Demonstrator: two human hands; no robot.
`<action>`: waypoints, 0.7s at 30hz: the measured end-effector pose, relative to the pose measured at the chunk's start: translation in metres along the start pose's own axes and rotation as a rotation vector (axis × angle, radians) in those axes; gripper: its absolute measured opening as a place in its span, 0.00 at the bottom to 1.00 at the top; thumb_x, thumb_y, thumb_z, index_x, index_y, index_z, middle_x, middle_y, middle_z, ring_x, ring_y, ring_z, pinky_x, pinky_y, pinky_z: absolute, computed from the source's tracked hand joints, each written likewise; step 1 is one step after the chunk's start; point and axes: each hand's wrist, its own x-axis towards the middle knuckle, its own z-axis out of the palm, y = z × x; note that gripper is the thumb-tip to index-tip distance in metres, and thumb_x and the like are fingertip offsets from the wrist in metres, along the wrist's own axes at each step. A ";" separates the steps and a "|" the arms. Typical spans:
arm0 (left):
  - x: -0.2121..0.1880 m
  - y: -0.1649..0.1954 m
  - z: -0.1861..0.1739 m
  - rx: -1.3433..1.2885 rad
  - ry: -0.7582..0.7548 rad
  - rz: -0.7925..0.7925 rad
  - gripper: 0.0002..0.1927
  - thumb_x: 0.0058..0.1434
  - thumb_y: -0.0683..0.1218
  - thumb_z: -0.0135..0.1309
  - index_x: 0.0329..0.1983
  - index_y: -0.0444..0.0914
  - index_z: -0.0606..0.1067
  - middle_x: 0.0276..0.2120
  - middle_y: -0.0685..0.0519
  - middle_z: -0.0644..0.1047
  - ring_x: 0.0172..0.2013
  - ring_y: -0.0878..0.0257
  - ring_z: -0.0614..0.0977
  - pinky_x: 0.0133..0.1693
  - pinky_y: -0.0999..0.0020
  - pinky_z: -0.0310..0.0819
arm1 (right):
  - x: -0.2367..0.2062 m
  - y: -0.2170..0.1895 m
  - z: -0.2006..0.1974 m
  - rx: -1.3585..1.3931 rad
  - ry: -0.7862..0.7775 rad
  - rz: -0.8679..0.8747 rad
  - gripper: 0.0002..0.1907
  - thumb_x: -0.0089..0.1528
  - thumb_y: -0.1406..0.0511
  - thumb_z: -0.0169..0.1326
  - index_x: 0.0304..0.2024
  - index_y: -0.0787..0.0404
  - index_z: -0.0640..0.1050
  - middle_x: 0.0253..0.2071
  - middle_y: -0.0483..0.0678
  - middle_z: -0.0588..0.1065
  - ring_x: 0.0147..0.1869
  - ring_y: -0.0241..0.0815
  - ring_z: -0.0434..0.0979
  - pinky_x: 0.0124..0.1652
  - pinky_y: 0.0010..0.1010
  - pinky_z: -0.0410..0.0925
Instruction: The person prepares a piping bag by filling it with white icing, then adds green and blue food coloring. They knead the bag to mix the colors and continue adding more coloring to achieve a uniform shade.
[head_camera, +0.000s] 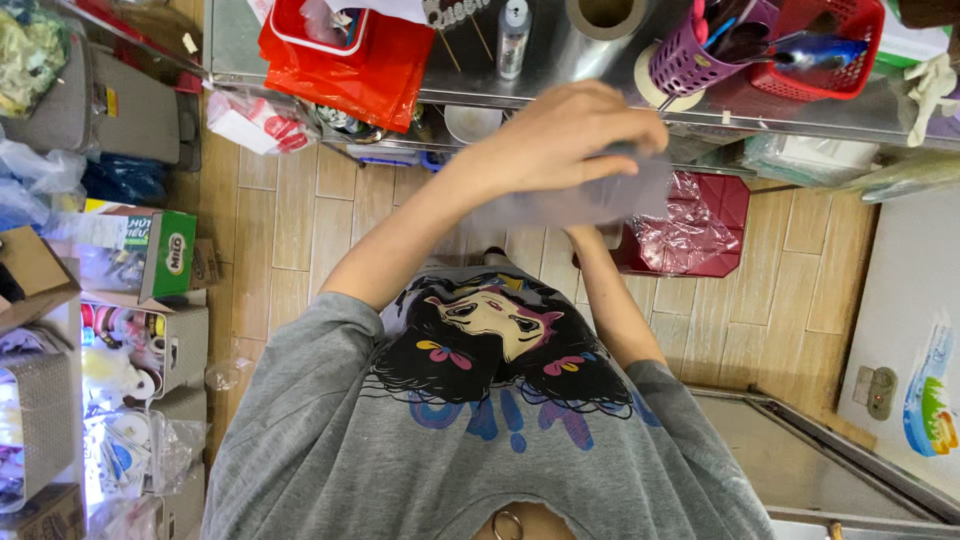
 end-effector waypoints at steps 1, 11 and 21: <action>-0.006 -0.004 -0.008 0.018 0.092 0.029 0.23 0.66 0.53 0.67 0.59 0.45 0.72 0.54 0.51 0.78 0.56 0.51 0.78 0.62 0.55 0.68 | 0.003 0.000 0.001 0.018 0.013 0.023 0.26 0.68 0.57 0.56 0.62 0.70 0.73 0.51 0.56 0.78 0.53 0.47 0.77 0.52 0.34 0.70; -0.078 -0.070 0.031 -0.122 0.218 -0.413 0.67 0.42 0.60 0.78 0.73 0.29 0.50 0.61 0.33 0.69 0.59 0.41 0.74 0.61 0.54 0.66 | 0.010 -0.024 -0.030 0.508 -0.296 0.089 0.21 0.67 0.59 0.56 0.54 0.70 0.78 0.53 0.53 0.80 0.55 0.44 0.80 0.56 0.33 0.73; -0.074 -0.096 0.077 -0.630 0.501 -0.506 0.31 0.57 0.55 0.67 0.58 0.33 0.74 0.47 0.46 0.84 0.48 0.54 0.85 0.54 0.64 0.79 | 0.017 -0.028 0.010 0.475 -0.406 0.169 0.38 0.55 0.68 0.65 0.66 0.65 0.65 0.56 0.55 0.74 0.61 0.47 0.76 0.60 0.39 0.68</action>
